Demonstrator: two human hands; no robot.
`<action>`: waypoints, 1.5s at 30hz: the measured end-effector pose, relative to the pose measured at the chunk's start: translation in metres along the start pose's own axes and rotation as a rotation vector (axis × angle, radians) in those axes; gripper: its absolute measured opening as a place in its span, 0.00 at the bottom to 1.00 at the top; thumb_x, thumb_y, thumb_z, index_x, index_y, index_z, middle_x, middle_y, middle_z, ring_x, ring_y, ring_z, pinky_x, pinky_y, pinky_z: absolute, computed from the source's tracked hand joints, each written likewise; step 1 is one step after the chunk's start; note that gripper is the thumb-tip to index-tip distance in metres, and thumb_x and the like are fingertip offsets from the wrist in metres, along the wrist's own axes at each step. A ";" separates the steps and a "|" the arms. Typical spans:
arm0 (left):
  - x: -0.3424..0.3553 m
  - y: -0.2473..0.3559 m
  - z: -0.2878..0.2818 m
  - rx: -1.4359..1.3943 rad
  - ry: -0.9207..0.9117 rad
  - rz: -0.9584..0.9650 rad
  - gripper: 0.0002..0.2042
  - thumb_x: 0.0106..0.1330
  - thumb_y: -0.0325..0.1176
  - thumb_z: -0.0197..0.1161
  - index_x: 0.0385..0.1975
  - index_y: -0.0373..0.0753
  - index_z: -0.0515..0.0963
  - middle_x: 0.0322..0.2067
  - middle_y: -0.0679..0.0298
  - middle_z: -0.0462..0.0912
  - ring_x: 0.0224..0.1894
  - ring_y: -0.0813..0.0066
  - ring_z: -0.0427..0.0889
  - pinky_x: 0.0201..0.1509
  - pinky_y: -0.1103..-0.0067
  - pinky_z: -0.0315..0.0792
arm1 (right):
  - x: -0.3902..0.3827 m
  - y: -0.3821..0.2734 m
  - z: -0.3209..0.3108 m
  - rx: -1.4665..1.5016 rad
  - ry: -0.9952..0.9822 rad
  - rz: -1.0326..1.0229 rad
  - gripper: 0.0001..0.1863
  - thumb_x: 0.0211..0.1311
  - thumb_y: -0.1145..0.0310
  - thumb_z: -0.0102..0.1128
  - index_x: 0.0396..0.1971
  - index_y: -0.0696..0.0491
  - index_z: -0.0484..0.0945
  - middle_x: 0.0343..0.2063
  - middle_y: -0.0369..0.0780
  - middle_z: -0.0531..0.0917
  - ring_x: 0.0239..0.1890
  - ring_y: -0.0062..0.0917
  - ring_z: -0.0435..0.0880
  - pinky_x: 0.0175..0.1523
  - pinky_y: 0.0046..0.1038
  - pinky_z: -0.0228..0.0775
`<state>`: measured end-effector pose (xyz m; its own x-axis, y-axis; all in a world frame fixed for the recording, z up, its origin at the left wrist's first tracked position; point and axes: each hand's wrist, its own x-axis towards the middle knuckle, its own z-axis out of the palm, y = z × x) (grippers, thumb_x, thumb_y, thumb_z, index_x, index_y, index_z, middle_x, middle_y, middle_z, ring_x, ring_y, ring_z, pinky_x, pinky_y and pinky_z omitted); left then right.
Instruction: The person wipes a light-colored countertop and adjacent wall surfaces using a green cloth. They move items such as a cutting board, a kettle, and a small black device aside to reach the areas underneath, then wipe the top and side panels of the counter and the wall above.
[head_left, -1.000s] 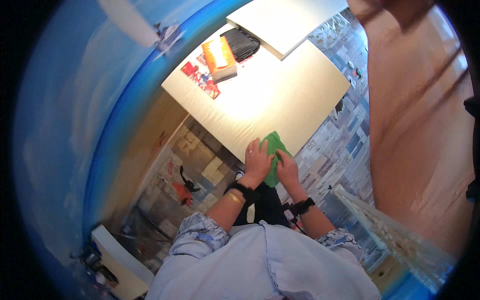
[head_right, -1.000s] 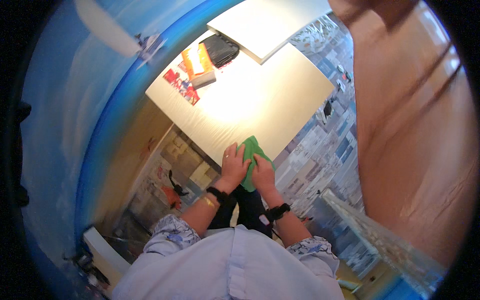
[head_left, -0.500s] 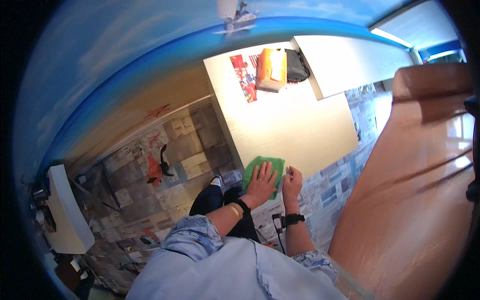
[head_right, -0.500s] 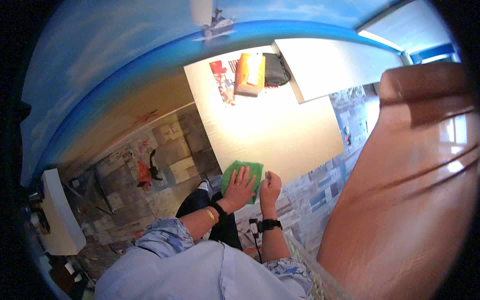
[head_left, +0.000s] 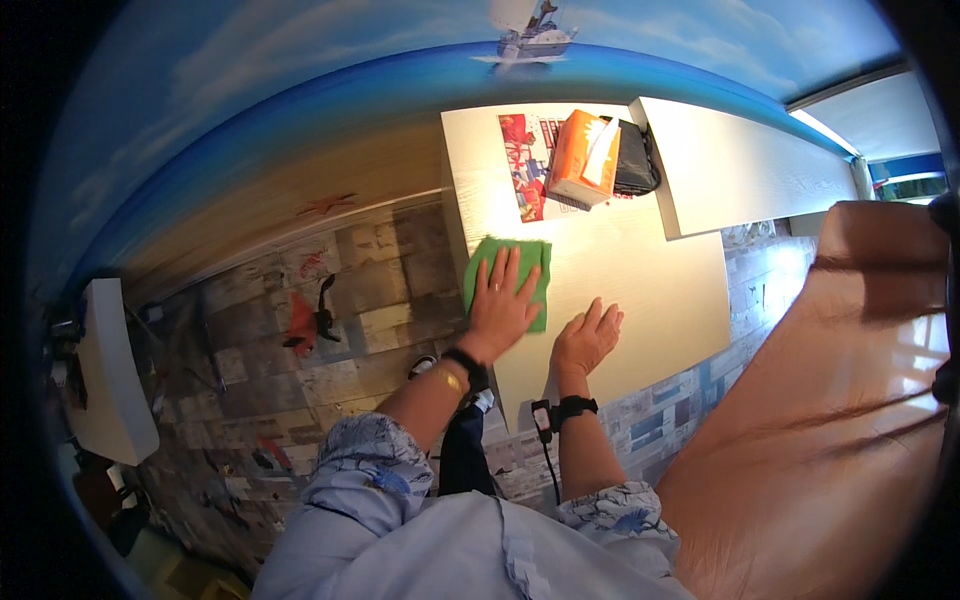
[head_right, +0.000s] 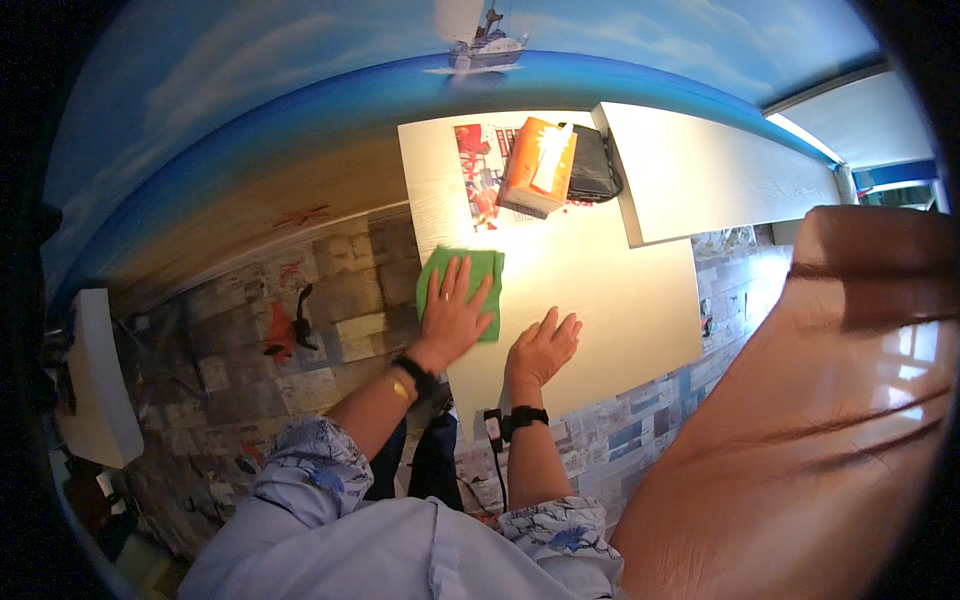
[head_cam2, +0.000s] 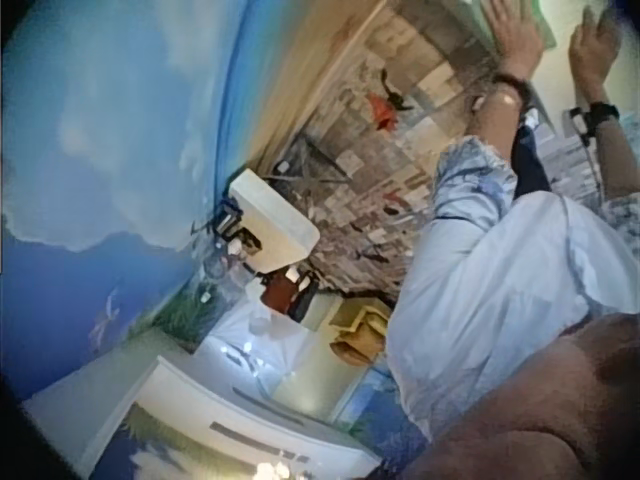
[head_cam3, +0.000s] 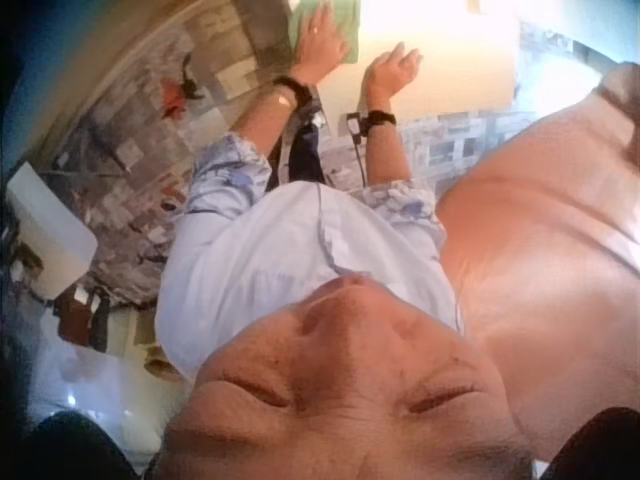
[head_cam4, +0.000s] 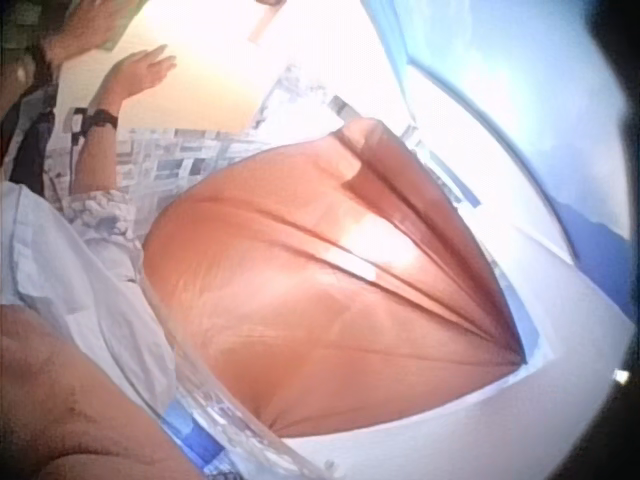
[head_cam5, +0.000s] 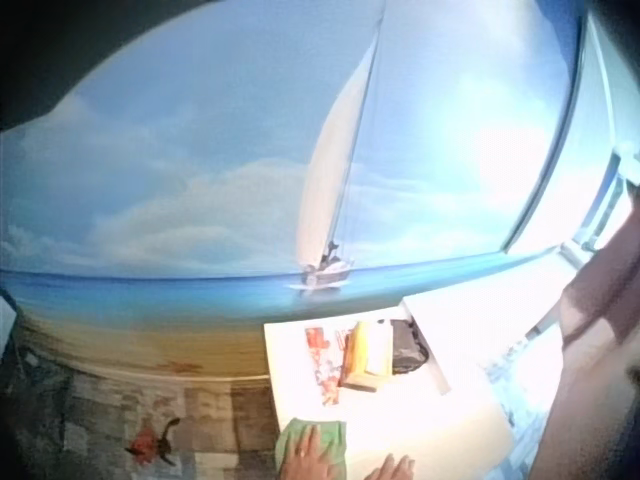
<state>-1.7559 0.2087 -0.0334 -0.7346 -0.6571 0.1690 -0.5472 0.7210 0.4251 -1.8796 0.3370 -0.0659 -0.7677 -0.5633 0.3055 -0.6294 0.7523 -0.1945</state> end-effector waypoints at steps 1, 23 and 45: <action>-0.022 0.008 0.000 -0.004 0.031 -0.004 0.30 0.66 0.49 0.64 0.67 0.46 0.73 0.74 0.44 0.56 0.76 0.47 0.52 0.75 0.47 0.49 | 0.000 -0.001 -0.001 -0.009 -0.002 -0.006 0.24 0.69 0.65 0.52 0.64 0.53 0.72 0.67 0.56 0.66 0.72 0.54 0.60 0.72 0.54 0.53; -0.022 -0.012 0.025 -0.783 0.319 -0.676 0.41 0.66 0.38 0.68 0.76 0.40 0.52 0.70 0.37 0.59 0.69 0.37 0.63 0.70 0.61 0.65 | 0.000 0.008 0.001 -0.070 -0.033 -0.070 0.25 0.70 0.65 0.49 0.65 0.56 0.70 0.67 0.58 0.66 0.70 0.56 0.62 0.72 0.53 0.55; 0.085 -0.082 0.009 -0.667 0.468 -0.595 0.36 0.66 0.35 0.67 0.72 0.37 0.59 0.70 0.36 0.57 0.69 0.34 0.61 0.71 0.57 0.63 | 0.037 -0.090 -0.005 0.242 -0.194 -0.469 0.19 0.71 0.71 0.49 0.60 0.57 0.74 0.61 0.48 0.75 0.69 0.47 0.68 0.71 0.47 0.56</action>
<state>-1.7766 0.0956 -0.0620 -0.1055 -0.9937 0.0387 -0.3324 0.0720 0.9404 -1.8504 0.2501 -0.0329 -0.3923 -0.8885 0.2382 -0.9010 0.3190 -0.2940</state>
